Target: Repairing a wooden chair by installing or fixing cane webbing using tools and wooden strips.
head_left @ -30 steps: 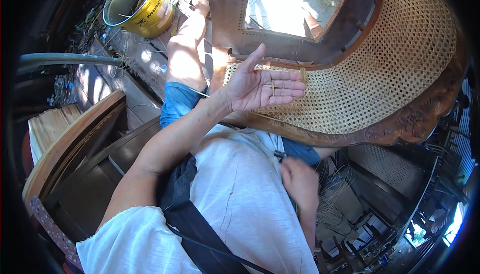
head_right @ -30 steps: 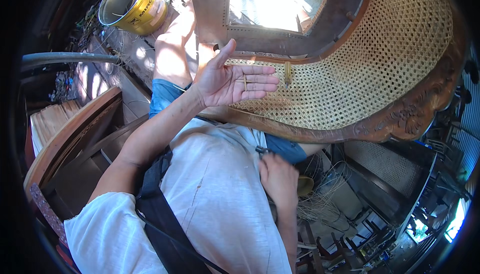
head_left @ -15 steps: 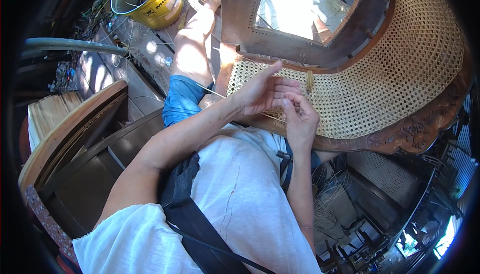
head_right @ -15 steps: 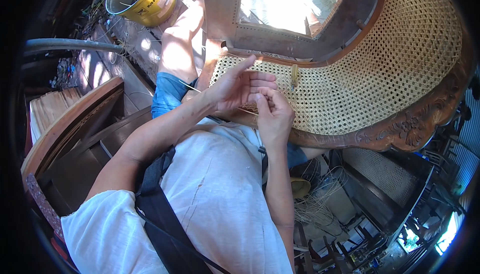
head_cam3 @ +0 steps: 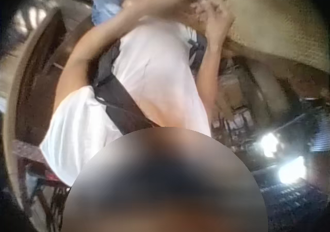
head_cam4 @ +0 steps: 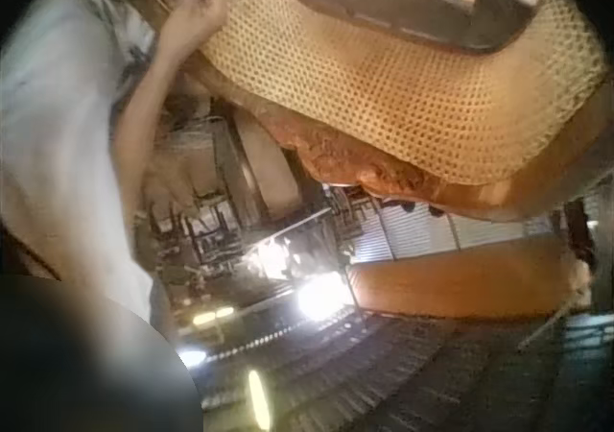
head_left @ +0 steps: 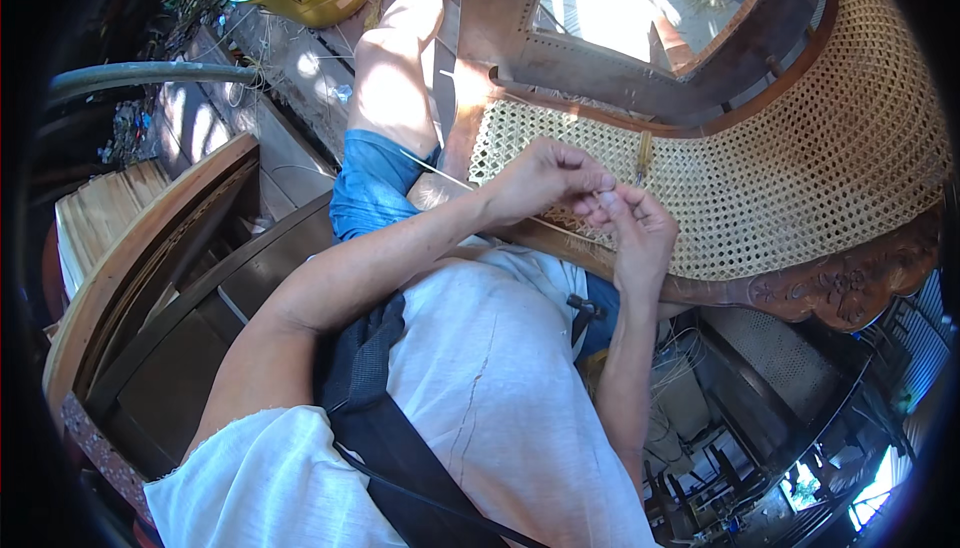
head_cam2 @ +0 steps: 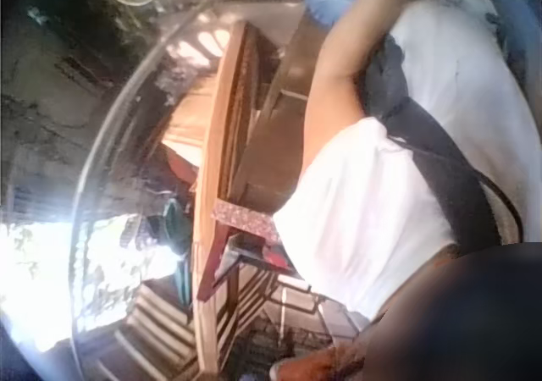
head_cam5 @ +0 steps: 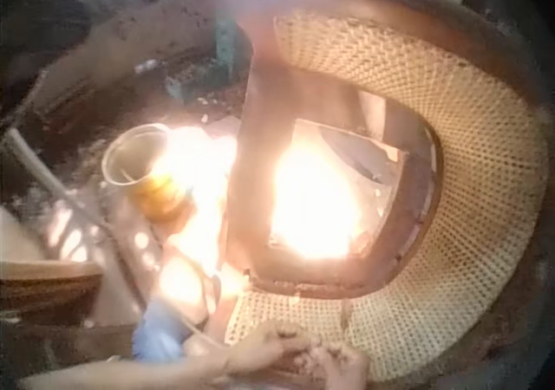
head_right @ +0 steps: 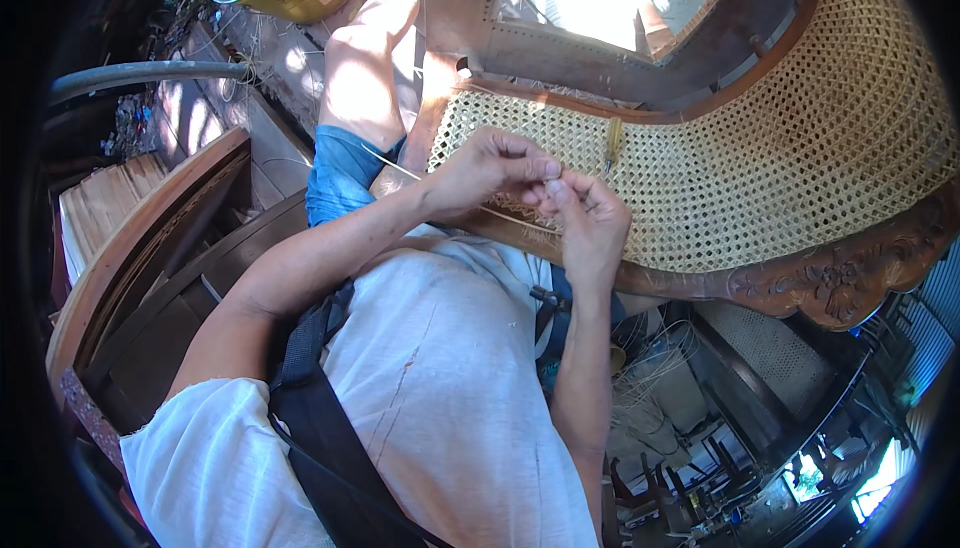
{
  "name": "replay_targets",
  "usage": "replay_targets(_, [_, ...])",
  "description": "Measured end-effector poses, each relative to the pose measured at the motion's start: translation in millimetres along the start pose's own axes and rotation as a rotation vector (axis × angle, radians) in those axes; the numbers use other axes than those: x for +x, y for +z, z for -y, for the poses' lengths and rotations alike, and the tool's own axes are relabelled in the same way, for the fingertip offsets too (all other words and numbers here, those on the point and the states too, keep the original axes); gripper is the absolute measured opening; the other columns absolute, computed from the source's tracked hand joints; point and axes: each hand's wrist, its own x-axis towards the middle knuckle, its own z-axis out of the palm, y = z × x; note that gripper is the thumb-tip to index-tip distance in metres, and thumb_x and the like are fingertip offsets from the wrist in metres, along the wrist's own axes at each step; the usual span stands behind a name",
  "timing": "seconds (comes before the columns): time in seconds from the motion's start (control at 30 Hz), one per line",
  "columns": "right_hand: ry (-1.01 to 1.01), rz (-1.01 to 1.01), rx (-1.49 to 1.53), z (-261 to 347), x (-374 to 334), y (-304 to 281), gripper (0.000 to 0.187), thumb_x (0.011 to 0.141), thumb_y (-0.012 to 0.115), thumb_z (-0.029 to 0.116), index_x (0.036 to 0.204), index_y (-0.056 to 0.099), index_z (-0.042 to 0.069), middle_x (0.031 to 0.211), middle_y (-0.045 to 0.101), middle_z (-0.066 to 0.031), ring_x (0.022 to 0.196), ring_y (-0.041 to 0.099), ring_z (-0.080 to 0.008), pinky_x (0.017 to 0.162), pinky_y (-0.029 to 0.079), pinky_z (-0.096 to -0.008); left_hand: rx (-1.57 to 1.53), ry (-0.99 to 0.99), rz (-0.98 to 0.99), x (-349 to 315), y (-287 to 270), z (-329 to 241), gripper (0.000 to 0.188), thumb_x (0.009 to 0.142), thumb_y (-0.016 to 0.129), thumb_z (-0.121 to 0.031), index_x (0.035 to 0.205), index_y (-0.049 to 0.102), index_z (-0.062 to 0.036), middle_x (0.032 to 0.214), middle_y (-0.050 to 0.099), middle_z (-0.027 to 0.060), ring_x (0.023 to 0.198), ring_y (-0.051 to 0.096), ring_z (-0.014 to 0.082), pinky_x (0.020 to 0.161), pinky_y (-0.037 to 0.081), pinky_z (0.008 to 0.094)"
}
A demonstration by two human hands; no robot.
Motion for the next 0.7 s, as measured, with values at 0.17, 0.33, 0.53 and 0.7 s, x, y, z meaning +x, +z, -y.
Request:
replay_targets(0.17, [-0.015, -0.075, 0.052, 11, 15, -3, 0.01, 0.095, 0.061, 0.003, 0.1, 0.065, -0.005, 0.085, 0.067, -0.0077, 0.072, 0.066, -0.0118, 0.068, 0.06, -0.0268, -0.008, 0.149, -0.112, 10, -11, -12, 0.021, 0.103, 0.054, -0.018, 0.107, 0.065, -0.0011, 0.097, 0.068, 0.0054, 0.083, 0.066, 0.0115, 0.077, 0.057, 0.0279])
replay_targets(0.33, [0.083, 0.024, 0.283, 11, 14, -18, 0.008, 0.095, 0.061, 0.003, 0.101, 0.063, -0.003, 0.087, 0.067, -0.0093, 0.072, 0.067, -0.0139, 0.069, 0.061, -0.0278, -0.03, 0.076, -0.085, 5, -21, -28, 0.02, 0.102, 0.048, -0.009, 0.109, 0.065, -0.0028, 0.089, 0.063, 0.0009, 0.077, 0.06, 0.008, 0.074, 0.053, 0.0244])
replay_targets(0.53, [0.129, 0.13, 0.417, 6, 19, -12, 0.028, 0.091, 0.065, 0.0, 0.116, 0.053, -0.001, 0.088, 0.069, -0.0115, 0.074, 0.07, -0.0172, 0.068, 0.061, -0.03, 0.361, 0.089, 0.111, -5, -6, -39, 0.039, 0.084, 0.072, -0.014, 0.123, 0.068, -0.01, 0.078, 0.055, -0.0042, 0.067, 0.047, 0.0072, 0.063, 0.042, 0.0239])
replay_targets(0.7, [0.153, 0.175, 0.474, 16, 22, -6, 0.043, 0.088, 0.068, -0.003, 0.123, 0.042, 0.001, 0.089, 0.07, -0.0162, 0.078, 0.071, -0.0208, 0.069, 0.06, -0.0313, 0.608, 0.403, 0.114, 3, -13, -30, 0.045, 0.081, 0.078, -0.02, 0.125, 0.069, -0.0143, 0.085, 0.065, 0.0021, 0.081, 0.063, 0.0132, 0.077, 0.051, 0.0289])
